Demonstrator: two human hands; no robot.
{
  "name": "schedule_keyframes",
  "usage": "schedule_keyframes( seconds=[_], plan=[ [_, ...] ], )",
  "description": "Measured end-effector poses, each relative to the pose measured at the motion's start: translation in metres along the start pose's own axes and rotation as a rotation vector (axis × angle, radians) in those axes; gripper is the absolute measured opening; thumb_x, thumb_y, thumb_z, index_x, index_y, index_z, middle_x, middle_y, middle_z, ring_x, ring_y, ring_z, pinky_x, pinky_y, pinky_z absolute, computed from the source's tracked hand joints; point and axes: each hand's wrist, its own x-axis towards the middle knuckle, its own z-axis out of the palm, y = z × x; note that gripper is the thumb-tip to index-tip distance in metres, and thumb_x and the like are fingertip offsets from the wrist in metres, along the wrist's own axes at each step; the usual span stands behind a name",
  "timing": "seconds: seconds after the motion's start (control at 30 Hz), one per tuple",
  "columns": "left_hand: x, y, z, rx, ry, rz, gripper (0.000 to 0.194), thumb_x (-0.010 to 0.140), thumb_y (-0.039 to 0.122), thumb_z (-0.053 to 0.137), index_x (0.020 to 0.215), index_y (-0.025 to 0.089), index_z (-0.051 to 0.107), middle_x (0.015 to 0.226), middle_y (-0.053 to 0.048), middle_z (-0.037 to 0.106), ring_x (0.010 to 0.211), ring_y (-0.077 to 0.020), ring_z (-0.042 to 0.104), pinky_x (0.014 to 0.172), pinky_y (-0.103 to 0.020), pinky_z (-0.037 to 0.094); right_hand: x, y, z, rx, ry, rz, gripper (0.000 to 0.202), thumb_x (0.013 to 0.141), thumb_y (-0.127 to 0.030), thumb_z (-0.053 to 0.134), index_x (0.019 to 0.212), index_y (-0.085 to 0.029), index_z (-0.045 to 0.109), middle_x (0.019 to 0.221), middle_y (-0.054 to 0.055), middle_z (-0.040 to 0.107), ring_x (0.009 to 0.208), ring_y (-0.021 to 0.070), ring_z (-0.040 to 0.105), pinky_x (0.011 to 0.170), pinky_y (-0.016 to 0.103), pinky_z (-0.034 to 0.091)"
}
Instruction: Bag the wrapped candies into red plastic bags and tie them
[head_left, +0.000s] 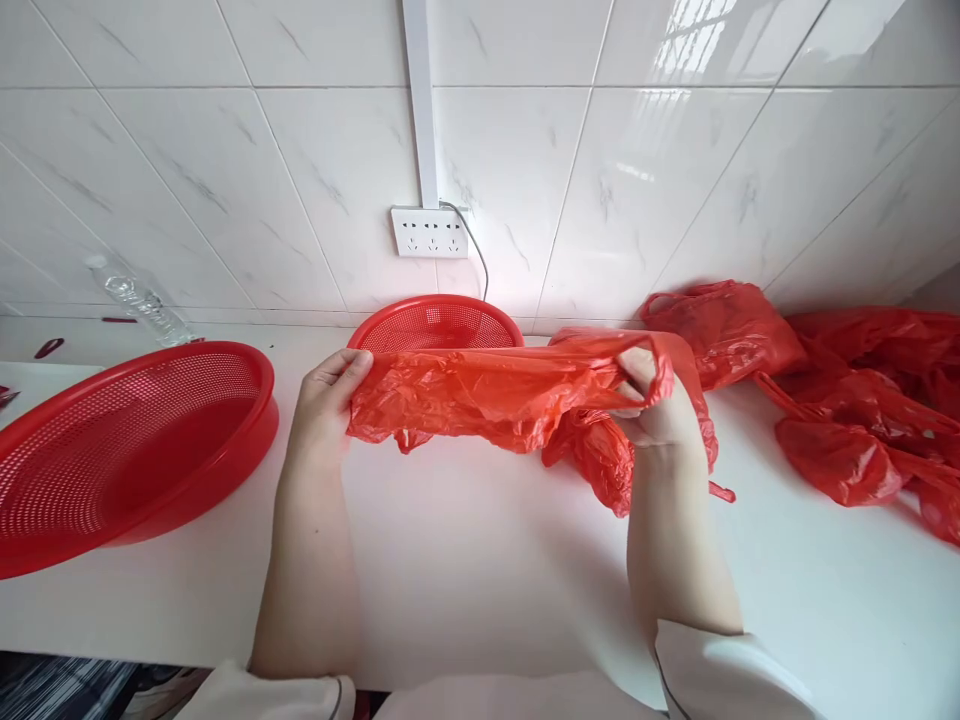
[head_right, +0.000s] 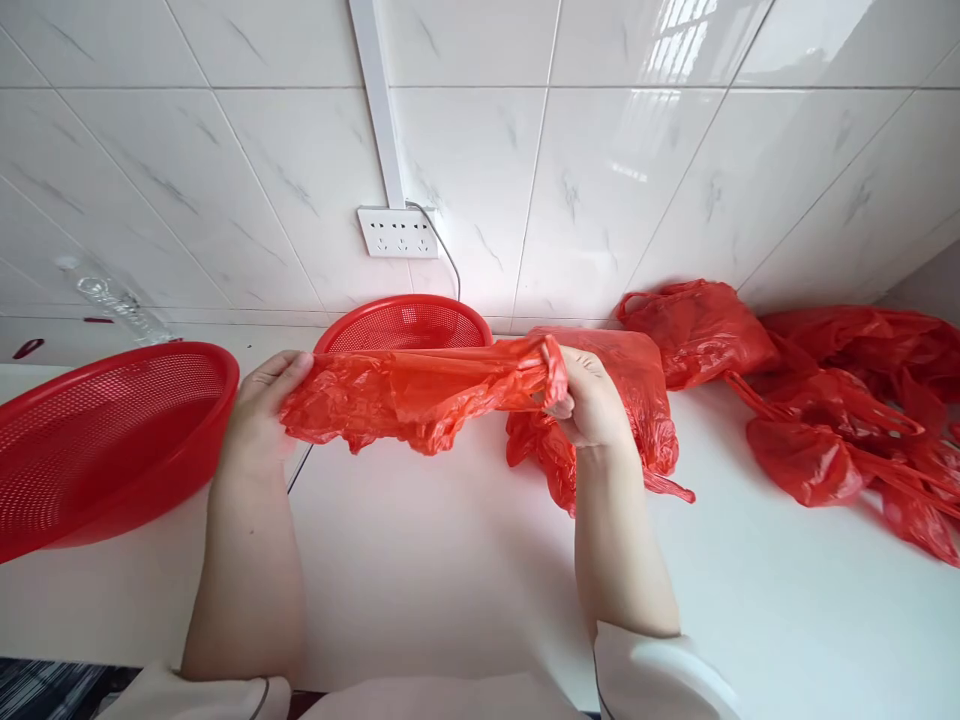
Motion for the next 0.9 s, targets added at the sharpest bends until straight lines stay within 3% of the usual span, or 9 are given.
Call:
schedule_keyframes(
  seconds=[0.1, 0.2, 0.33, 0.47, 0.53, 0.67, 0.73, 0.83, 0.9],
  plan=[
    [-0.002, -0.003, 0.005, 0.061, -0.115, -0.143, 0.025, 0.078, 0.043, 0.068, 0.078, 0.019, 0.064, 0.07, -0.001, 0.061, 0.059, -0.0128, 0.056, 0.053, -0.024, 0.044, -0.002, 0.002, 0.007, 0.078, 0.079, -0.089, 0.044, 0.09, -0.058, 0.042, 0.065, -0.023, 0.051, 0.05, -0.004, 0.04, 0.042, 0.011, 0.037, 0.04, 0.024, 0.032],
    [-0.004, -0.015, 0.02, 0.118, -0.152, -0.236, 0.022, 0.077, 0.042, 0.065, 0.08, 0.02, 0.062, 0.07, -0.001, 0.063, 0.061, -0.0161, 0.058, 0.055, -0.027, 0.047, -0.004, 0.008, 0.018, 0.022, -0.023, -0.126, 0.023, 0.083, -0.044, 0.05, 0.088, -0.024, 0.063, 0.078, 0.001, 0.062, 0.065, 0.0163, 0.057, 0.059, 0.032, 0.05],
    [-0.01, -0.027, 0.046, 0.184, -0.272, -0.303, 0.023, 0.08, 0.041, 0.06, 0.094, 0.023, 0.065, 0.078, -0.002, 0.067, 0.069, -0.0183, 0.061, 0.06, -0.03, 0.049, -0.007, 0.012, 0.029, -0.079, -0.28, 0.014, 0.016, 0.083, -0.028, 0.061, 0.097, -0.022, 0.066, 0.086, 0.001, 0.067, 0.079, 0.0167, 0.065, 0.082, 0.037, 0.054],
    [-0.02, -0.031, 0.061, 0.212, -0.476, -0.2, 0.02, 0.083, 0.038, 0.056, 0.092, 0.023, 0.066, 0.09, -0.003, 0.069, 0.082, -0.0193, 0.062, 0.075, -0.032, 0.049, -0.009, 0.016, 0.04, -0.155, -0.404, 0.119, 0.03, 0.095, -0.034, 0.049, 0.122, -0.024, 0.055, 0.104, 0.004, 0.067, 0.084, 0.0161, 0.068, 0.08, 0.036, 0.057],
    [-0.023, -0.032, 0.062, 0.289, -0.57, -0.226, 0.019, 0.085, 0.038, 0.054, 0.087, 0.022, 0.065, 0.089, -0.003, 0.069, 0.08, -0.0197, 0.061, 0.073, -0.033, 0.049, -0.006, 0.023, 0.043, -0.272, -0.324, 0.049, 0.034, 0.096, -0.032, 0.045, 0.129, -0.026, 0.047, 0.114, 0.005, 0.064, 0.093, 0.0169, 0.067, 0.085, 0.038, 0.056],
    [-0.027, -0.025, 0.056, 0.541, -0.614, -0.275, 0.029, 0.089, 0.046, 0.048, 0.082, 0.022, 0.062, 0.081, -0.003, 0.067, 0.069, -0.0203, 0.06, 0.062, -0.031, 0.045, 0.004, 0.036, 0.042, -0.81, 0.138, -0.278, 0.037, 0.087, -0.026, 0.048, 0.123, -0.019, 0.05, 0.127, 0.014, 0.056, 0.118, 0.0277, 0.055, 0.1, 0.049, 0.045],
    [-0.032, -0.013, 0.054, 0.734, -0.423, -0.145, 0.034, 0.091, 0.051, 0.043, 0.092, 0.023, 0.062, 0.084, -0.004, 0.068, 0.071, -0.0219, 0.061, 0.062, -0.032, 0.044, 0.005, 0.036, 0.041, -1.075, 0.253, -0.239, 0.05, 0.084, -0.031, 0.051, 0.132, -0.016, 0.044, 0.134, 0.021, 0.05, 0.118, 0.035, 0.054, 0.098, 0.056, 0.043],
    [-0.053, 0.01, 0.061, 0.92, -0.122, 0.257, 0.027, 0.094, 0.043, 0.044, 0.108, 0.024, 0.058, 0.099, -0.006, 0.066, 0.086, -0.0229, 0.061, 0.071, -0.033, 0.045, 0.0, 0.027, 0.047, -1.329, 0.22, 0.019, 0.072, 0.086, -0.041, 0.047, 0.148, -0.012, 0.023, 0.14, 0.028, 0.044, 0.107, 0.0402, 0.062, 0.09, 0.059, 0.045],
    [-0.076, 0.02, 0.072, 0.867, -0.28, 0.513, 0.02, 0.094, 0.028, 0.043, 0.106, 0.024, 0.058, 0.099, -0.006, 0.065, 0.09, -0.0207, 0.061, 0.079, -0.033, 0.047, -0.006, 0.021, 0.056, -1.439, 0.141, 0.173, 0.076, 0.09, -0.041, 0.041, 0.152, -0.008, 0.012, 0.132, 0.03, 0.053, 0.101, 0.0405, 0.065, 0.088, 0.057, 0.047]
  ],
)
